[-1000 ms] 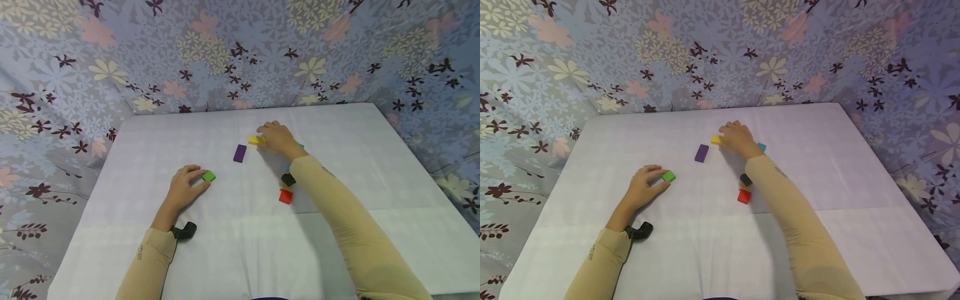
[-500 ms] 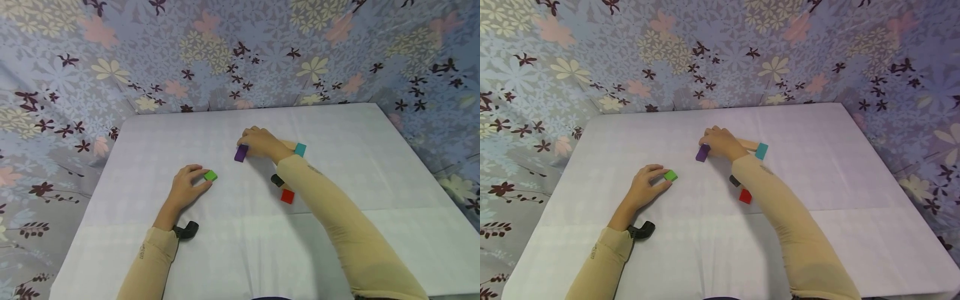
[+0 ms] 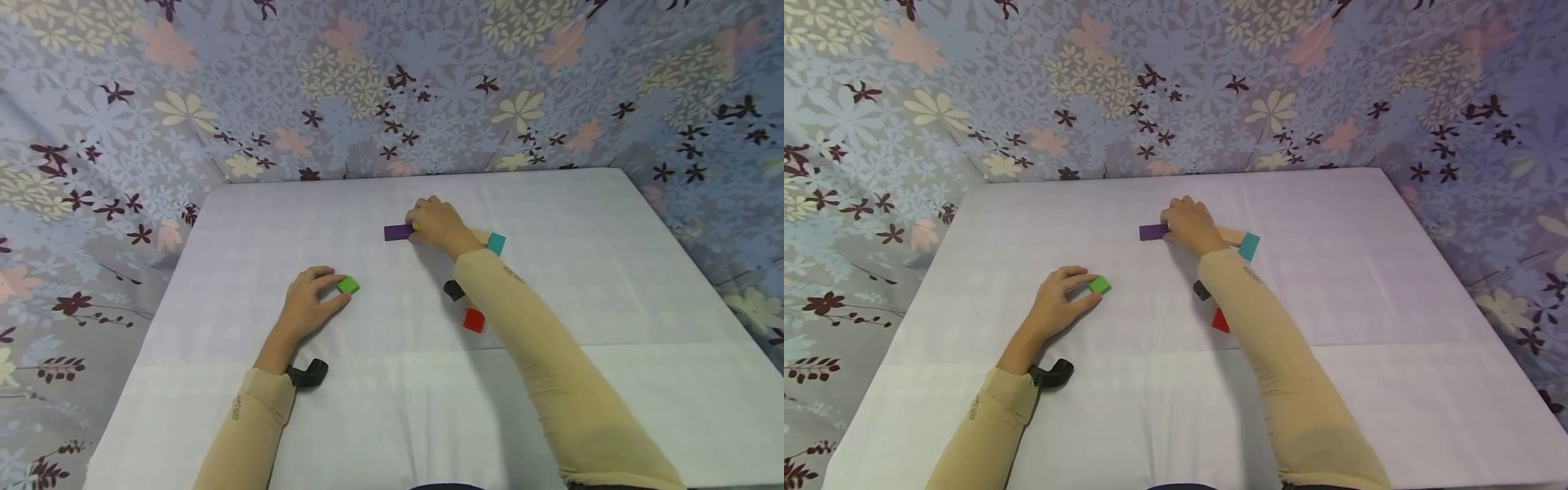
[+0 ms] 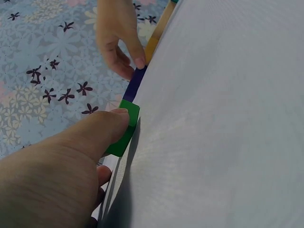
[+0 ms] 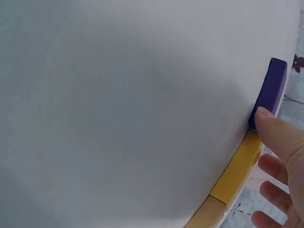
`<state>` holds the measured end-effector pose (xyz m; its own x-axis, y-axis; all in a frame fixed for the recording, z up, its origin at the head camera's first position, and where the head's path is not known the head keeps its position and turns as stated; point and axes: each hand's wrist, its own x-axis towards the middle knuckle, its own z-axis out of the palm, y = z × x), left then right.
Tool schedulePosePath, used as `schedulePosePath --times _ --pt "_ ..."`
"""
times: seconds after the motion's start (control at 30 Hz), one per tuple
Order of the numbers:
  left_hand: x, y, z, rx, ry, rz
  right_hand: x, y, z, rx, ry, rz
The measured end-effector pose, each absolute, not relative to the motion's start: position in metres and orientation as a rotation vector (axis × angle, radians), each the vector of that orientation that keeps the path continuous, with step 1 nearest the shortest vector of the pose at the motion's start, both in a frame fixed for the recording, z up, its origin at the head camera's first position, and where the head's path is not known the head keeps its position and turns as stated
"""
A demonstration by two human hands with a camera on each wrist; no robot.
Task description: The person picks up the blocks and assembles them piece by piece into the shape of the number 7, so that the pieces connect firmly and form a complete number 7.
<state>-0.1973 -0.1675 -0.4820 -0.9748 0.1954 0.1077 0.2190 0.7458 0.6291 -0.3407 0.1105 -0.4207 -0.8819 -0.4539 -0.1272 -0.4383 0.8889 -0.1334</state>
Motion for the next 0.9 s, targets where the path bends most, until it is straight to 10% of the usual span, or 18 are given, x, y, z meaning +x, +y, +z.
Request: schedulePosePath --times 0.9 --pt "-0.197 -0.168 -0.48 -0.345 -2.901 -1.051 -0.343 0.119 -0.423 -0.512 2.932 -0.219"
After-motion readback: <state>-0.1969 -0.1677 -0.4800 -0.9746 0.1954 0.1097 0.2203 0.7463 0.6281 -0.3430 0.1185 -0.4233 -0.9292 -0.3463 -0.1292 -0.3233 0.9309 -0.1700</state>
